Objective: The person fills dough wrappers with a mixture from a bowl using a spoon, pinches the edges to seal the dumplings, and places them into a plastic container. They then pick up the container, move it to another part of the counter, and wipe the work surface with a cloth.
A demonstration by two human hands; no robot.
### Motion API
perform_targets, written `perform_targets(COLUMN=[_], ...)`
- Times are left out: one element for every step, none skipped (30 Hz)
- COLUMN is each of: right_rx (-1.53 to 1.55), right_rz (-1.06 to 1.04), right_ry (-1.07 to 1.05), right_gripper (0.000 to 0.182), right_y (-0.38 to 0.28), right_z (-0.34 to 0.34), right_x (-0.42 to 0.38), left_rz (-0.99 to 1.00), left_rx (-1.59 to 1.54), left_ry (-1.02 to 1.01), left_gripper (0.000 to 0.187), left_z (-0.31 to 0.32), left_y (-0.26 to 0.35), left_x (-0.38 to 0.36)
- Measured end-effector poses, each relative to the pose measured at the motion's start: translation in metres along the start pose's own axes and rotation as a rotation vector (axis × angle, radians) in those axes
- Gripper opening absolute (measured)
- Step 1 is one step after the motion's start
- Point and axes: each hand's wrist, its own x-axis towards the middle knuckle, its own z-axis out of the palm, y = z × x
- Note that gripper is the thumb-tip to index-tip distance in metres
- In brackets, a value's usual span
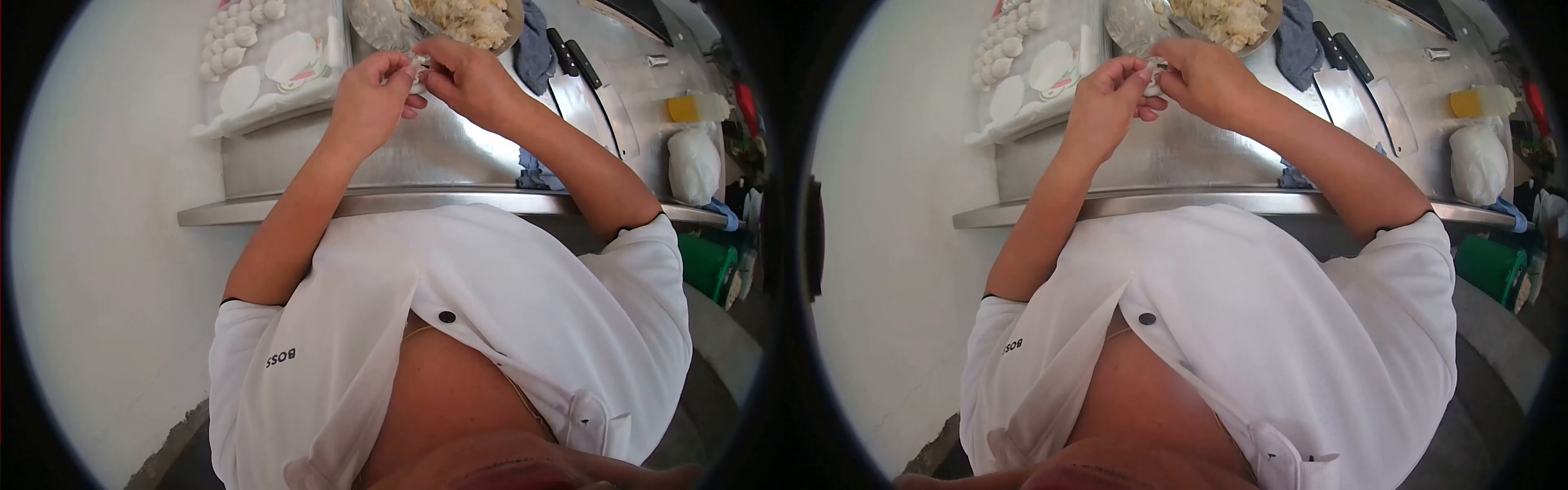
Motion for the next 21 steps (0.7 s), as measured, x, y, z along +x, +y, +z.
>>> perform_targets(right_rx=[-0.027,-0.053,-0.069,-0.003,0.070,0.077,0.189,0.306,0.314,0.380,0.447,0.454,0.334,0.209,0.208,0.365,0.524,0.524,0.532,0.539,0.538], right_rz=[-0.063,-0.125,-0.113,-0.114,-0.105,-0.104,-0.015,0.075,0.069,0.073,0.081,0.085,-0.037,-0.158,-0.156,0.006,0.171,0.171,0.190,0.207,0.204], right_ry=[-0.011,-0.023,-0.039,-0.005,0.022,0.022,-0.020,-0.068,-0.074,-0.070,-0.066,-0.066,-0.047,-0.028,-0.026,-0.136,-0.247,-0.247,-0.276,-0.305,-0.308], right_gripper=[0.024,0.019,0.019,0.019,0.018,0.018,0.019,0.019,0.019,0.020,0.021,0.021,0.022,0.023,0.023,0.024,0.025,0.025,0.023,0.020,0.020], right_y=[0.005,0.007,0.005,0.006,0.005,0.002,-0.001,-0.004,-0.004,-0.003,-0.002,0.000,0.004,0.006,0.003,-0.002,-0.006,-0.006,-0.005,-0.005,-0.008], right_z=[0.001,0.003,-0.004,-0.005,-0.005,-0.005,-0.009,-0.011,-0.008,-0.006,-0.004,-0.003,-0.004,-0.006,-0.010,-0.014,-0.016,-0.018,-0.020,-0.021,-0.021], right_x=[0.003,0.005,-0.002,0.002,0.003,0.002,0.004,0.005,0.004,0.003,0.002,0.002,0.004,0.003,0.001,-0.001,-0.001,-0.001,0.000,0.001,0.001], left_rz=[0.003,0.005,0.000,-0.004,-0.021,-0.025,-0.083,-0.143,-0.145,-0.198,-0.256,-0.263,-0.257,-0.249,-0.249,-0.227,-0.208,-0.209,-0.217,-0.223,-0.219], left_rx=[0.010,0.020,-0.004,-0.074,-0.147,-0.141,-0.271,-0.400,-0.397,-0.516,-0.634,-0.631,-0.633,-0.637,-0.637,-0.642,-0.646,-0.645,-0.638,-0.631,-0.631], left_ry=[-0.003,-0.007,-0.013,0.037,0.085,0.086,0.035,-0.013,-0.002,-0.137,-0.274,-0.272,-0.226,-0.184,-0.187,-0.220,-0.252,-0.251,-0.234,-0.217,-0.213], left_gripper=[0.028,0.027,0.027,0.027,0.028,0.028,0.031,0.033,0.033,0.035,0.037,0.037,0.037,0.036,0.036,0.035,0.034,0.034,0.033,0.032,0.032], left_z=[-0.001,-0.003,0.005,0.004,0.003,0.000,-0.004,-0.007,-0.009,-0.008,-0.008,-0.009,-0.009,-0.007,-0.007,-0.008,-0.009,-0.010,-0.010,-0.010,-0.011], left_y=[0.001,0.003,0.004,0.007,0.009,0.010,0.012,0.013,0.013,0.013,0.011,0.008,0.005,0.002,0.000,0.000,0.000,0.000,0.002,0.002,0.003], left_x=[0.000,0.000,-0.007,-0.007,-0.008,-0.009,-0.007,-0.007,-0.008,-0.008,-0.009,-0.009,-0.009,-0.009,-0.010,-0.010,-0.011,-0.012,-0.012,-0.013,-0.013])
